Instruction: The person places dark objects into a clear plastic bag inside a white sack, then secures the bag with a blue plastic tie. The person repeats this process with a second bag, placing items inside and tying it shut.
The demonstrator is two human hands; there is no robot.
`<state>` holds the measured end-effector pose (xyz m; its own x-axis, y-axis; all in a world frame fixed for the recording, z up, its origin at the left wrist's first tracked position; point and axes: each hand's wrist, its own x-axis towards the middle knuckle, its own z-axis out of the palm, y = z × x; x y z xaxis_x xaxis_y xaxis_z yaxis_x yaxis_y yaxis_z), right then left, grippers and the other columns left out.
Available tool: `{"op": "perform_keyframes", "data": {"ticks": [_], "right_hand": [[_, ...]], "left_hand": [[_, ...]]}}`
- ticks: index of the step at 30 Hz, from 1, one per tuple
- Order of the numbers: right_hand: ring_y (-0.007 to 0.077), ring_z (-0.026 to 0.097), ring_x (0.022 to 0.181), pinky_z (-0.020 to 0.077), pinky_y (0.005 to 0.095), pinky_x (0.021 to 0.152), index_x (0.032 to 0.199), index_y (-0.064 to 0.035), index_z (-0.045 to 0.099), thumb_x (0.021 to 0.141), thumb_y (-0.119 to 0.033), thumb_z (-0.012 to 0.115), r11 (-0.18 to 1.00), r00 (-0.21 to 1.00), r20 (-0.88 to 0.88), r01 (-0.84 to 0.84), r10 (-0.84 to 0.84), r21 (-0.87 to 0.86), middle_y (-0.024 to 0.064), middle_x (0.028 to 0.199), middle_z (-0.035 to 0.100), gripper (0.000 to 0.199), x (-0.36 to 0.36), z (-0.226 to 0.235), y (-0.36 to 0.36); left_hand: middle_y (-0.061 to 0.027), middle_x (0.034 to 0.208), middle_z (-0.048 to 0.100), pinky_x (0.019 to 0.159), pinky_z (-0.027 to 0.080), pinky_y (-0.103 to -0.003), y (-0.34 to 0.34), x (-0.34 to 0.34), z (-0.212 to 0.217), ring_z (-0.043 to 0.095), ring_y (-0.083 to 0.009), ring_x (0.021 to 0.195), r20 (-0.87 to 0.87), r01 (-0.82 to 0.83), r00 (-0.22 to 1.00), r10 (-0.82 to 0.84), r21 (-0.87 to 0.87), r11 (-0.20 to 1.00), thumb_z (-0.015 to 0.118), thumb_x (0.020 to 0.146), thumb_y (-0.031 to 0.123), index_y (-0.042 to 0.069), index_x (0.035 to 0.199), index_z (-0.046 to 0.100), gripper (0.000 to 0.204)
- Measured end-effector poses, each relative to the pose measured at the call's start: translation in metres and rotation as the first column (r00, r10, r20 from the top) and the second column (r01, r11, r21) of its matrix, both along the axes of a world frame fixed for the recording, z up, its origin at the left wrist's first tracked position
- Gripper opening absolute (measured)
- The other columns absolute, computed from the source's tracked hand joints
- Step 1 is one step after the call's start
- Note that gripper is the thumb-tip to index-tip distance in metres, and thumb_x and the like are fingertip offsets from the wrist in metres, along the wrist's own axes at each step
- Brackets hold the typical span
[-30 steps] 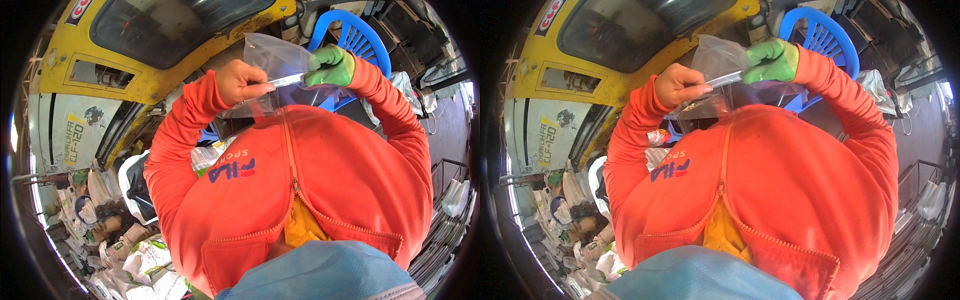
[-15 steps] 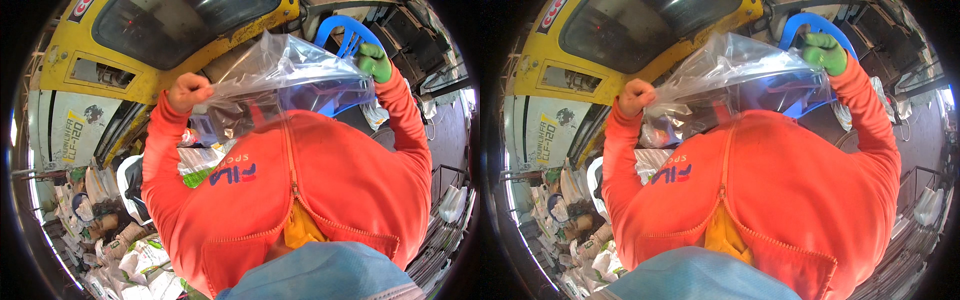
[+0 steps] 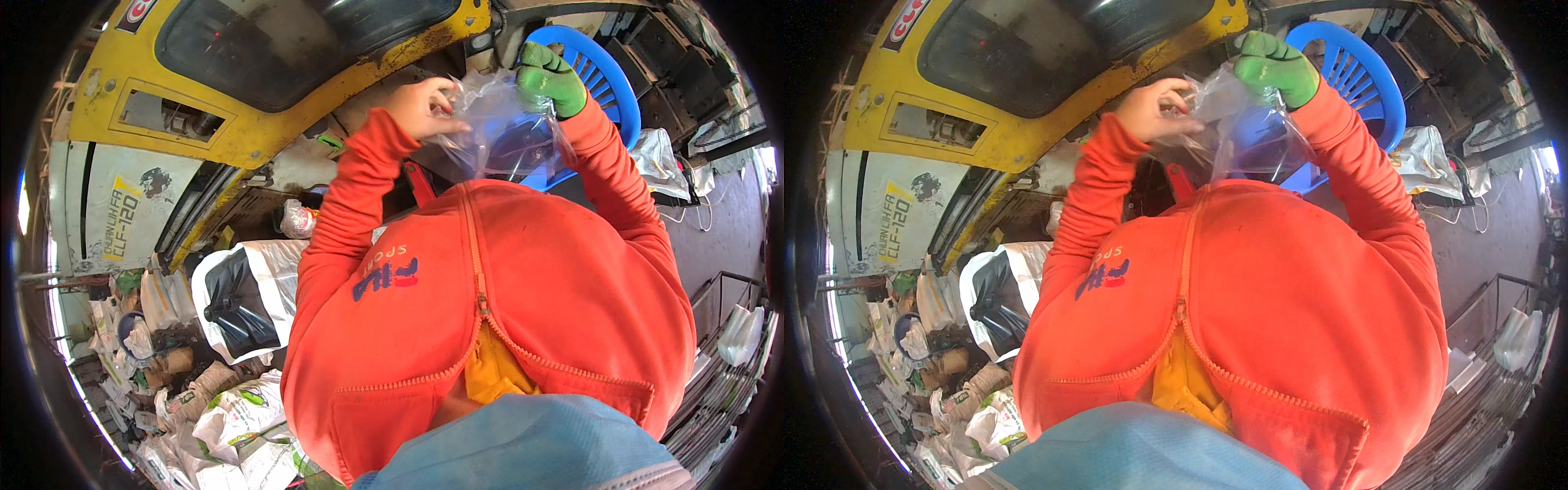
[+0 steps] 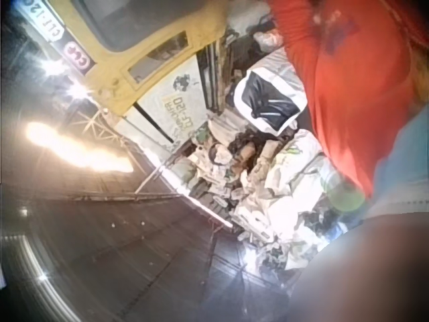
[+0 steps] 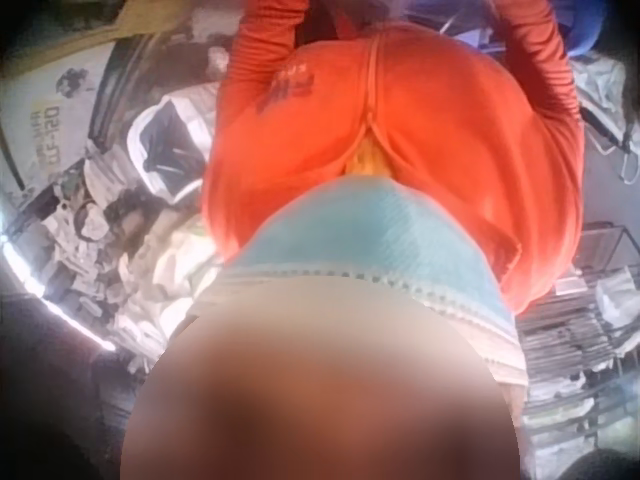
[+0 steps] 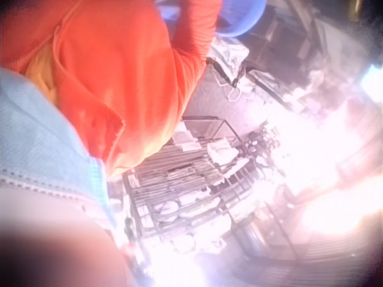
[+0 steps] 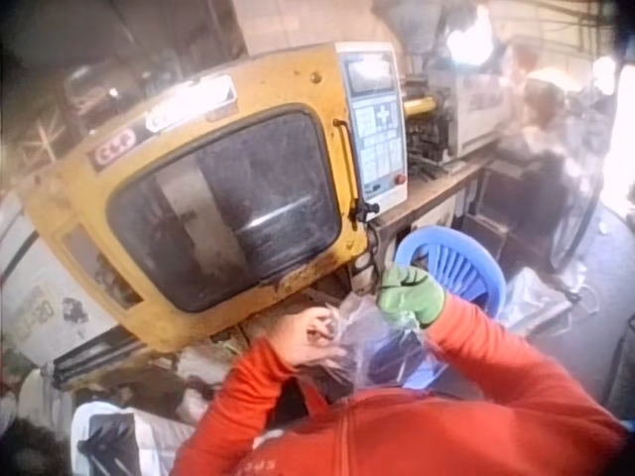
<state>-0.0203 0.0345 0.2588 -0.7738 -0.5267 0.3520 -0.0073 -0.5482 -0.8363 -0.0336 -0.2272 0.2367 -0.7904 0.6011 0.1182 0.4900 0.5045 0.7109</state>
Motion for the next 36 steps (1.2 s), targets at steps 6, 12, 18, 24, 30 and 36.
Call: {"op": "perform_keyframes", "data": {"ticks": [6,12,18,24,30,36], "right_hand": [[0.0057,0.044,0.057,0.0358,0.0206,0.053,0.084,-0.0094,0.053,0.080,-0.007,0.059,0.988,0.986,0.097,0.140,-0.133,-0.067,-0.0043,0.067,0.047,0.007,-0.001,-0.014,0.028],[0.0124,0.047,0.071,0.0384,0.0255,0.064,0.104,-0.0047,0.051,0.072,-0.020,0.071,0.591,0.700,-0.572,0.695,-0.427,0.409,0.0011,0.081,0.049,0.040,0.010,-0.003,0.046],[0.0334,0.055,0.093,0.0439,0.0381,0.078,0.112,-0.0001,0.048,0.064,-0.033,0.073,0.303,0.225,-0.962,0.938,-0.155,0.170,0.0181,0.102,0.056,0.064,0.044,0.031,0.007],[0.0271,0.054,0.063,0.0402,0.0371,0.051,0.091,-0.0022,0.060,0.076,-0.010,0.057,0.384,0.352,-0.930,0.849,0.101,0.363,0.0111,0.073,0.053,0.017,0.047,0.000,-0.002],[0.0178,0.046,0.055,0.0384,0.0278,0.052,0.090,-0.0010,0.059,0.085,-0.010,0.048,0.556,0.666,-0.745,0.610,0.025,0.565,0.0051,0.069,0.051,0.015,0.052,0.012,0.020],[0.0033,0.041,0.063,0.0344,0.0202,0.056,0.088,-0.0017,0.060,0.089,-0.015,0.047,0.830,0.855,-0.273,0.504,-0.441,0.236,-0.0047,0.070,0.050,0.019,0.052,-0.021,-0.012]], "left_hand": [[-0.0054,0.077,0.062,0.064,0.046,-0.026,0.045,-0.002,-0.032,0.058,-0.0122,0.070,-0.069,-0.063,0.993,0.092,0.348,0.935,0.053,0.086,0.019,0.002,0.092,0.057,0.018],[-0.0035,0.060,0.054,0.049,0.039,-0.026,0.043,0.004,-0.009,0.050,-0.0114,0.053,0.109,-0.062,0.994,0.010,0.487,0.871,0.052,0.088,0.020,0.003,0.081,0.055,0.018],[-0.0142,0.059,0.055,0.048,0.040,-0.040,0.058,0.021,0.020,0.054,-0.0336,0.055,-0.429,-0.093,0.897,0.104,0.048,0.995,0.057,0.082,0.029,0.008,0.074,0.056,0.023],[-0.0134,0.054,0.045,0.044,0.035,-0.033,0.041,0.040,0.037,0.043,-0.0257,0.045,-0.395,0.065,0.918,-0.044,0.039,0.997,0.057,0.084,0.018,0.004,0.070,0.055,0.020],[0.0053,0.053,0.040,0.043,0.027,-0.024,0.002,0.062,0.046,0.035,-0.0046,0.048,-0.102,-0.039,0.992,0.077,0.333,0.942,0.052,0.089,0.014,0.002,0.061,0.047,0.031],[0.0048,0.055,0.040,0.042,0.023,-0.022,0.004,0.065,0.017,0.031,-0.0050,0.046,0.108,-0.261,0.953,0.282,0.762,0.593,0.052,0.089,0.016,0.007,0.064,0.050,0.026]]}}
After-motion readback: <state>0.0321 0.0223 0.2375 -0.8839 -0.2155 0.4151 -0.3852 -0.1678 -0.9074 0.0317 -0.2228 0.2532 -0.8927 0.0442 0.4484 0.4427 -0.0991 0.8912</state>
